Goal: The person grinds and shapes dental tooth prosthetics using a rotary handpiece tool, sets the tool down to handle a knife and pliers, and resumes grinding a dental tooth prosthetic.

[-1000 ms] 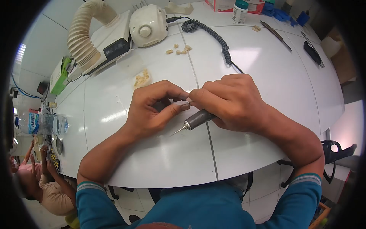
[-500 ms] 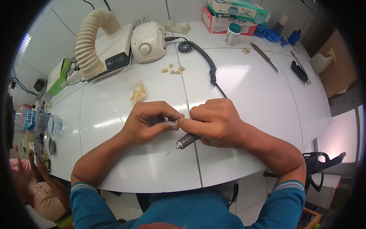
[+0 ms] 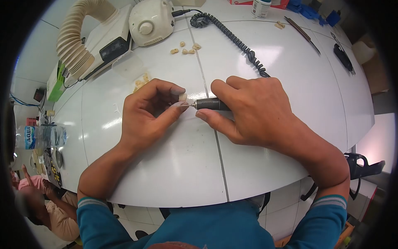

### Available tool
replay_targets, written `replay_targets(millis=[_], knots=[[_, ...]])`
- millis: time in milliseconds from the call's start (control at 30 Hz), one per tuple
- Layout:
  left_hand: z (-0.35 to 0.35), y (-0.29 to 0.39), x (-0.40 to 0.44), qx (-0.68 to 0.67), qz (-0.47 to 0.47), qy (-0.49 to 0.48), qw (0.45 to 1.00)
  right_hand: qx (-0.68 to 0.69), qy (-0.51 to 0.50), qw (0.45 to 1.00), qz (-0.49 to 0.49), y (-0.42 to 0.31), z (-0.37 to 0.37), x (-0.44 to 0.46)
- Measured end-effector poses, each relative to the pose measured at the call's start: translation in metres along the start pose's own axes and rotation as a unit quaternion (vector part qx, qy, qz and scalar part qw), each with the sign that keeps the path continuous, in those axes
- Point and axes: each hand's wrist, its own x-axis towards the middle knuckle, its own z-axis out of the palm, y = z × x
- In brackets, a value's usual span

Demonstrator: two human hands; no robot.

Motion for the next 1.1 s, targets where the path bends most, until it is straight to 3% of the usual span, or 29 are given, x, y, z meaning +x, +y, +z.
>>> replay_targets(millis=[333, 900, 1100], knots=[[0.0, 0.005, -0.001, 0.03, -0.007, 0.024, 0.999, 0.019, -0.014, 0.999, 0.046, 0.007, -0.008, 0.005], [-0.004, 0.004, -0.003, 0.038, -0.027, -0.006, 0.999, 0.033, 0.005, 0.999, 0.022, 0.007, 0.0, 0.003], [-0.002, -0.007, 0.0, 0.002, 0.022, -0.011, 1.0, 0.028, -0.015, 0.999, 0.028, 0.008, -0.004, 0.003]])
